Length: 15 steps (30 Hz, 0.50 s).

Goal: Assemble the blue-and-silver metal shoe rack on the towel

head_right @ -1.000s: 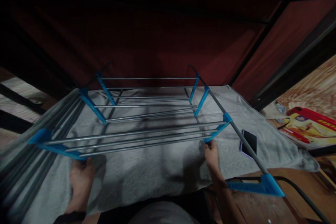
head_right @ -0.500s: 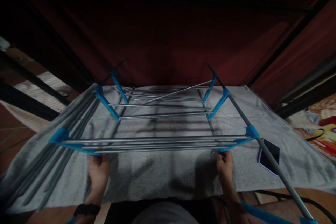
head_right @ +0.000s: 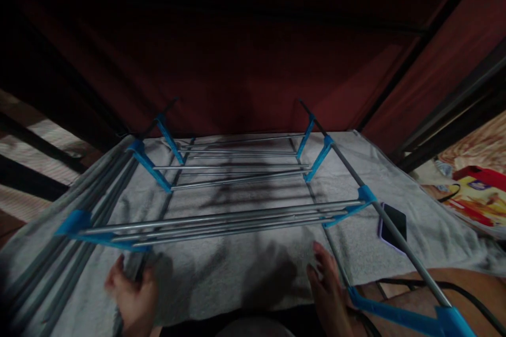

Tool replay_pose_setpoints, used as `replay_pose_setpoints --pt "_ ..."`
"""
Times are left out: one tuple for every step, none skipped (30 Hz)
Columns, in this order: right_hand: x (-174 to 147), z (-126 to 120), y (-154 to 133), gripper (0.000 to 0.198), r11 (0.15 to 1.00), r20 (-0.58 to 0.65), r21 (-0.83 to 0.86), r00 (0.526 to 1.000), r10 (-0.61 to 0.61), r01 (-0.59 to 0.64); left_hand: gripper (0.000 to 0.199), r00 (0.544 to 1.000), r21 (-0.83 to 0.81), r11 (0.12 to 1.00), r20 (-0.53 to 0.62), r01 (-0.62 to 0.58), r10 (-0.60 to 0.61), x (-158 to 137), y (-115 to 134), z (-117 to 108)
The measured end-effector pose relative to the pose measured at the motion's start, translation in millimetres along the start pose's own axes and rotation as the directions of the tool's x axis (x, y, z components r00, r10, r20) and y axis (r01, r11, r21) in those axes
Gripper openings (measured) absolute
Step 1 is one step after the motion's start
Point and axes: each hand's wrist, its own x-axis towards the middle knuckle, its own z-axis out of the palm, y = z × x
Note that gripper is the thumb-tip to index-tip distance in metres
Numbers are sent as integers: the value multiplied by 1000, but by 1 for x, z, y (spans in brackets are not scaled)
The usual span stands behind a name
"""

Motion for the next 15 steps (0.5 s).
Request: replay_pose_setpoints --pt "-8 -4 -24 51 998 112 56 993 -23 16 74 1000 7 1000 13 -20 20 -8 -1 -1" --pt "-12 -10 -52 44 997 166 70 985 -48 37 74 999 14 999 30 -45 44 -15 -1 -1" --pt "-10 -16 -84 38 993 190 72 977 -101 89 73 996 17 997 45 -73 72 -21 -1 1" --pt "-3 -23 -120 33 983 187 78 966 -177 165 71 993 14 995 55 -104 103 -27 1 4" --pt "9 -28 -156 29 966 174 86 952 -254 242 67 990 5 991 55 -132 131 -31 4 8" --pt "27 -32 -192 27 946 144 106 936 -321 308 64 987 -10 988 54 -154 154 -34 8 12" --pt "49 -33 -225 26 918 116 141 915 -387 371 60 984 -30 986 56 -166 167 -37 13 17" --pt "75 -30 -255 26 885 100 184 887 -450 428 58 983 -52 985 67 -167 170 -39 19 21" --pt "103 -24 -280 27 847 93 233 856 -508 477 55 983 -70 985 82 -160 165 -42 24 24" --pt "133 -14 -300 30 818 121 276 826 -550 504 53 981 -86 985 108 -151 159 -44 29 24" --pt "162 0 -316 33 801 172 303 797 -579 516 49 977 -102 984 143 -143 157 -47 33 23" --pt "190 16 -326 34 799 239 313 771 -590 514 46 970 -123 983 184 -138 159 -51 35 20" --pt "215 35 -331 33 813 333 302 744 -579 498 42 960 -155 979 228 -129 163 -55 36 14" --pt "238 54 -332 31 836 433 266 715 -549 480 37 947 -193 975 276 -115 167 -60 36 5" --pt "256 72 -328 30 859 529 207 685 -502 469 33 934 -223 970 318 -95 165 -66 35 -5"
